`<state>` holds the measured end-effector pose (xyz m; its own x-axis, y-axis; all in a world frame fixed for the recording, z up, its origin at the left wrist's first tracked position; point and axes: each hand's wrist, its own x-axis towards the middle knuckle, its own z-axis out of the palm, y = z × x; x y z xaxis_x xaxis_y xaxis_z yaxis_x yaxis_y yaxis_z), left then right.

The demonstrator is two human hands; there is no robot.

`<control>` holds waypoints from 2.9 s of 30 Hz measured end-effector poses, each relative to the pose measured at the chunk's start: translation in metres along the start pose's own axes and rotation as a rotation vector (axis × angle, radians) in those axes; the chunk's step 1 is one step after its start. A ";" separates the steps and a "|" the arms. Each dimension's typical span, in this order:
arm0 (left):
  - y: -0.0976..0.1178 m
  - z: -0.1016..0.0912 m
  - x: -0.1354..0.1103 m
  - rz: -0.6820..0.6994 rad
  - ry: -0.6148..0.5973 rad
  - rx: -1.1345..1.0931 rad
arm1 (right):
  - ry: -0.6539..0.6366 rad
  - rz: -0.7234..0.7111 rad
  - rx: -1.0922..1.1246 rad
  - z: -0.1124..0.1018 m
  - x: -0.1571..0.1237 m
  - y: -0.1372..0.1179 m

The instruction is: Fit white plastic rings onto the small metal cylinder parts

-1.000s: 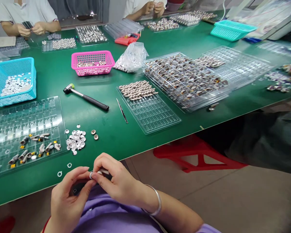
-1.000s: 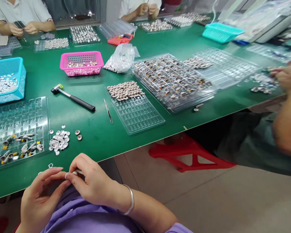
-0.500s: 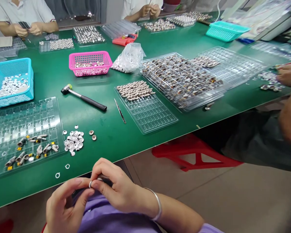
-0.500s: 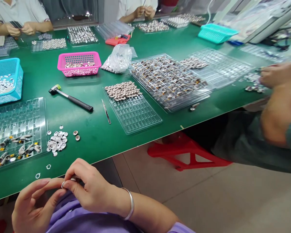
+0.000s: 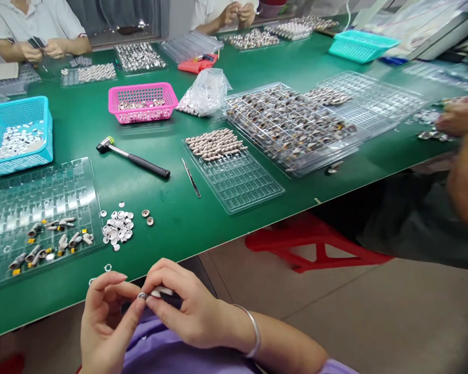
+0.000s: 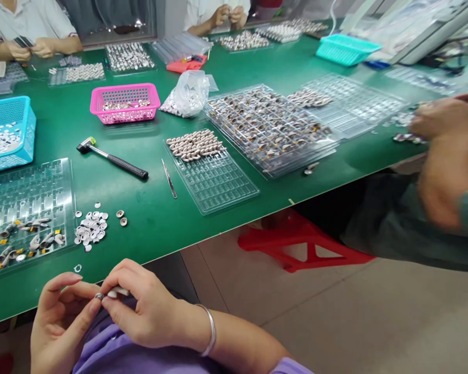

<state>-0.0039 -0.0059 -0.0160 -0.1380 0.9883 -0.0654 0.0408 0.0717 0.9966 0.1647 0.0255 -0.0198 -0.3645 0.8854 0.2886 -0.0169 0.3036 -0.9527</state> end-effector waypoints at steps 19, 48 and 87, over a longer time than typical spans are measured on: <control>-0.002 -0.002 0.011 0.187 -0.087 0.193 | -0.118 0.247 0.163 -0.009 -0.002 0.008; 0.004 0.000 0.051 0.492 -0.246 0.642 | 0.170 0.095 -0.177 -0.015 0.009 0.013; 0.027 0.036 0.131 0.577 -0.380 1.043 | 0.211 0.212 -0.022 -0.034 0.004 0.023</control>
<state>0.0149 0.1307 0.0006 0.4478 0.8751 0.1837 0.7882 -0.4833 0.3810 0.1942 0.0478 -0.0375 -0.1557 0.9828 0.0991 0.0603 0.1096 -0.9921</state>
